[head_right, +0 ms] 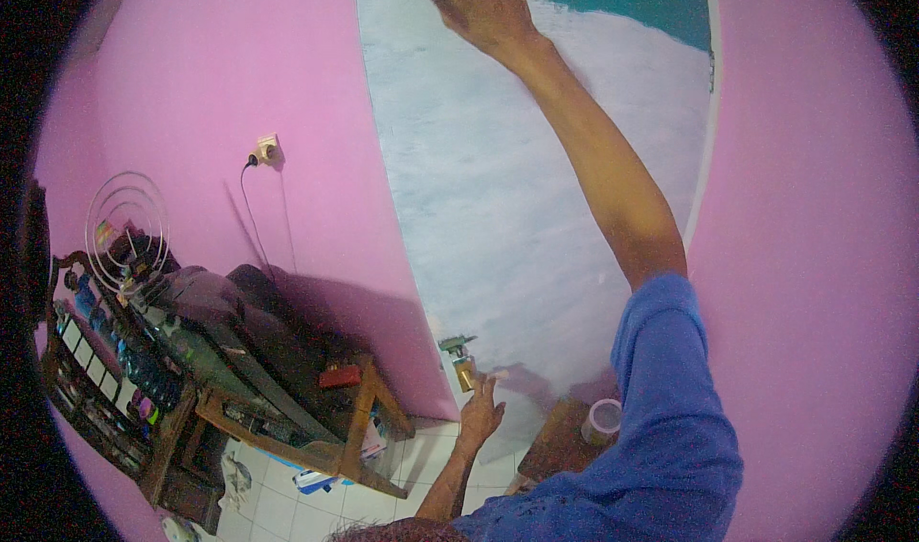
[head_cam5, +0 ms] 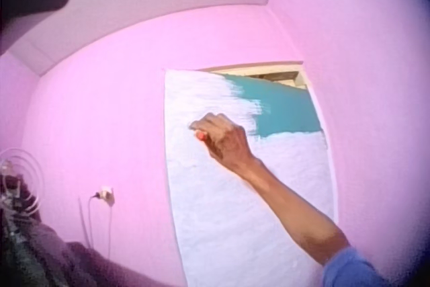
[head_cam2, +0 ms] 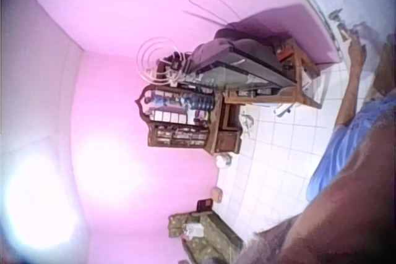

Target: The person paints a door with green paint using a brush. They repeatedly dip the brush into a container on a small stool and apply paint to the upper section of the door in horizontal strokes.

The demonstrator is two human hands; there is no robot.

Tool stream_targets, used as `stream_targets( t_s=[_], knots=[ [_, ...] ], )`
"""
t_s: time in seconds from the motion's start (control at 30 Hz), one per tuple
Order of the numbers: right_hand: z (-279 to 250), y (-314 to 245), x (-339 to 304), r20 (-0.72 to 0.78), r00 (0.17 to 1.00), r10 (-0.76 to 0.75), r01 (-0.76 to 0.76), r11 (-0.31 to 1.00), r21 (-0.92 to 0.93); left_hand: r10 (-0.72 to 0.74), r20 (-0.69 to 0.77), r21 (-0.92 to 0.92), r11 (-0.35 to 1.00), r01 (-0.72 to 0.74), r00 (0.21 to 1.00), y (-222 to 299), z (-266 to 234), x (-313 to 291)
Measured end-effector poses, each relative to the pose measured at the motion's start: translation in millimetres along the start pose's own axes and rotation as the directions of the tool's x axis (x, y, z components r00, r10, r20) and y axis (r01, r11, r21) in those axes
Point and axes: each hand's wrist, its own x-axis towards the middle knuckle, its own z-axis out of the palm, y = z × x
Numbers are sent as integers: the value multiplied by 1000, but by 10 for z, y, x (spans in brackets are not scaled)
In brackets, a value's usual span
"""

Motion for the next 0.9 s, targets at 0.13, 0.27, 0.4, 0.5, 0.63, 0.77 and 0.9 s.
stream_targets(
  t_s=[0.13,0.27,0.4,0.5,0.63,0.77,0.9],
  knots=[
    [-24,-104,123,-53,954,297,-268,916,300,-29,54,-37,999,31,998,19,-58,-5],
    [-52,427,135,-188,750,634,-589,770,245,18,5,-28,999,-17,1000,8,-56,-1],
    [-269,1095,-331,-351,675,649,-705,708,-47,-18,26,0,1000,18,1000,52,-83,5],
    [-461,1239,-492,-391,784,482,-599,753,-272,-24,47,0,1000,24,999,62,-70,17],
    [-262,1153,-452,-338,878,338,-451,821,-351,6,12,-16,1000,-6,1000,9,30,25],
    [302,271,-21,-397,846,355,-434,892,-128,13,-13,-19,1000,-14,1000,-21,41,-3],
    [696,-440,314,-436,849,298,-246,954,173,15,1,-11,1000,-15,1000,-55,41,4]
  ],
)
